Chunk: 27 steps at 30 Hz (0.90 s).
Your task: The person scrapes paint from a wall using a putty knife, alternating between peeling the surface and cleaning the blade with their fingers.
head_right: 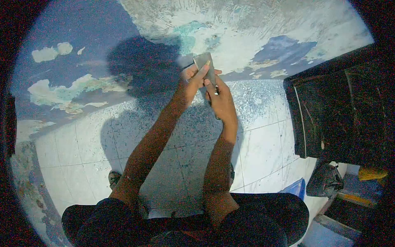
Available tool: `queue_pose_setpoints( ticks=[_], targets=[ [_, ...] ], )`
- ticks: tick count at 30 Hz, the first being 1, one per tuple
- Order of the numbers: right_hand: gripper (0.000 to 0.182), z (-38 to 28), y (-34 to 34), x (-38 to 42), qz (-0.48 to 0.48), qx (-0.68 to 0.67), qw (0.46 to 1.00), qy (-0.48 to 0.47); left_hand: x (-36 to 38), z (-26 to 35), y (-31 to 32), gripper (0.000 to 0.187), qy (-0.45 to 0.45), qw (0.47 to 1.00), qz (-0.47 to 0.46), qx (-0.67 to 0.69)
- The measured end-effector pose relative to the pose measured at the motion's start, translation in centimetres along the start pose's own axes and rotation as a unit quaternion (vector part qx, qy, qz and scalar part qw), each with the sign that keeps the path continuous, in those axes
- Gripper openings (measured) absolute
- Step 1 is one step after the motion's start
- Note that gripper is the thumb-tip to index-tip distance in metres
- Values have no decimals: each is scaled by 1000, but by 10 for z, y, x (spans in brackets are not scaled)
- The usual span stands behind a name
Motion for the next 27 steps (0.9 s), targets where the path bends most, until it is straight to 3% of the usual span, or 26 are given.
queue_pose_setpoints(
  ticks=[11, 15, 20, 22, 25, 27],
  targets=[
    [28, -30, -24, -8, -13, 97, 995, -24, -6, 8, 12, 42, -4, 995, -9, 99],
    [29, -39, -25, -21, -12, 164, 982, -93, -9, -1, 1, 43, 33, 992, 8, 120],
    [31, -63, -2, -19, -54, 215, 968, -115, -5, -1, -27, 42, 59, 986, 64, 145],
    [30, -59, -5, -15, -35, 200, 968, -145, -3, 5, -12, 41, 48, 988, 35, 139],
    [28, -55, -35, -2, 39, 165, 985, -12, -12, 3, 24, 40, 24, 990, 1, 139],
    [28, -57, -38, -6, 25, 170, 985, -33, -18, 6, 34, 42, 32, 987, -3, 156]
  ],
)
Point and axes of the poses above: each hand's wrist, its own x-axis away from the middle knuckle, its own y-axis out of the palm, z = x × y, the point moved 6 cm from there along -x, towards the middle knuckle, and after that the axes turned 4 degrees about y, right-handed, at the moved point
